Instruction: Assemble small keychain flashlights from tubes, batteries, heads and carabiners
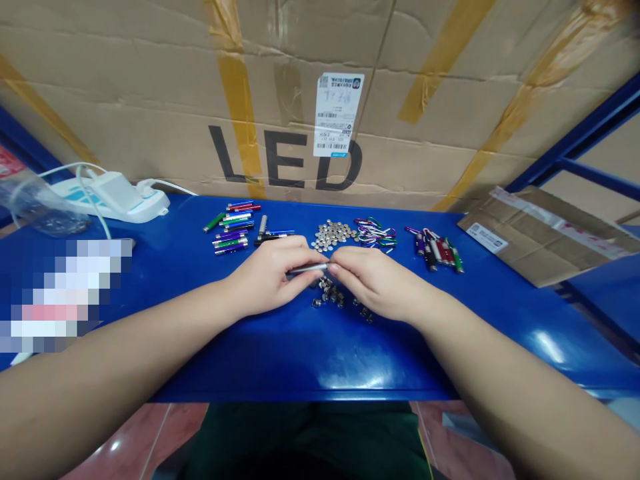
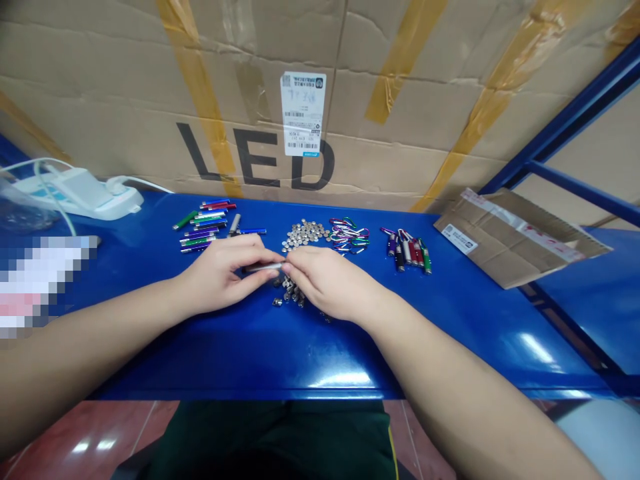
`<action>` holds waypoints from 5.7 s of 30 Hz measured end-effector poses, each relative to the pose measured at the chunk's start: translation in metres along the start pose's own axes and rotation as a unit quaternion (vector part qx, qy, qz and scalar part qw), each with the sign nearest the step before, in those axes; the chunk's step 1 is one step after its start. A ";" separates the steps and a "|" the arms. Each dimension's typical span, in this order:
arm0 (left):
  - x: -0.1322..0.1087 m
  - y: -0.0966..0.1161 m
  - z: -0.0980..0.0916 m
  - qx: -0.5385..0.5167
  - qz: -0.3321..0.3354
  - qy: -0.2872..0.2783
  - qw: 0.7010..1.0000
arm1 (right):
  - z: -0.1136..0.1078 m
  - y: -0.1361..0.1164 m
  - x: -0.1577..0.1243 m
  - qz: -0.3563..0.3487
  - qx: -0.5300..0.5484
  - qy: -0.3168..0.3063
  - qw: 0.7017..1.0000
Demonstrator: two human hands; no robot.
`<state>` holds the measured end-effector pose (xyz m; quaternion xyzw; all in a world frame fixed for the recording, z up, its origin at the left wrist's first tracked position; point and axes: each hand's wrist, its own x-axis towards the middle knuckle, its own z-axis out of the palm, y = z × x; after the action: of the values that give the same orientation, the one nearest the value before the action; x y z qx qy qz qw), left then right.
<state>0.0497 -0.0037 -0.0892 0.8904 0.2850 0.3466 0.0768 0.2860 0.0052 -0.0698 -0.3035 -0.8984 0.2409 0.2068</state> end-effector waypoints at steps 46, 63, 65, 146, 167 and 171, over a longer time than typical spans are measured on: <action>0.001 0.003 0.005 -0.035 -0.016 0.013 0.999 | 0.002 0.000 -0.001 0.012 -0.024 0.015 1.000; 0.003 0.005 0.005 -0.022 -0.042 0.028 0.998 | 0.002 -0.001 0.000 0.029 0.003 0.026 0.999; 0.003 0.005 0.005 -0.025 -0.039 0.027 0.999 | 0.001 -0.001 0.000 0.002 -0.021 0.022 1.000; 0.005 0.006 0.001 0.024 -0.010 -0.029 0.999 | 0.002 -0.004 -0.003 0.022 0.019 0.039 0.999; 0.003 0.005 -0.005 0.077 0.095 0.023 0.992 | 0.017 -0.002 0.003 0.134 0.484 -0.033 0.864; 0.002 0.004 -0.005 0.102 0.126 0.040 0.986 | 0.020 -0.004 0.006 0.203 0.633 -0.070 0.743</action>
<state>0.0493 -0.0064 -0.0827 0.9077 0.2070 0.3581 -0.0701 0.2696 -0.0001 -0.0816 -0.2606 -0.4679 0.8114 0.2342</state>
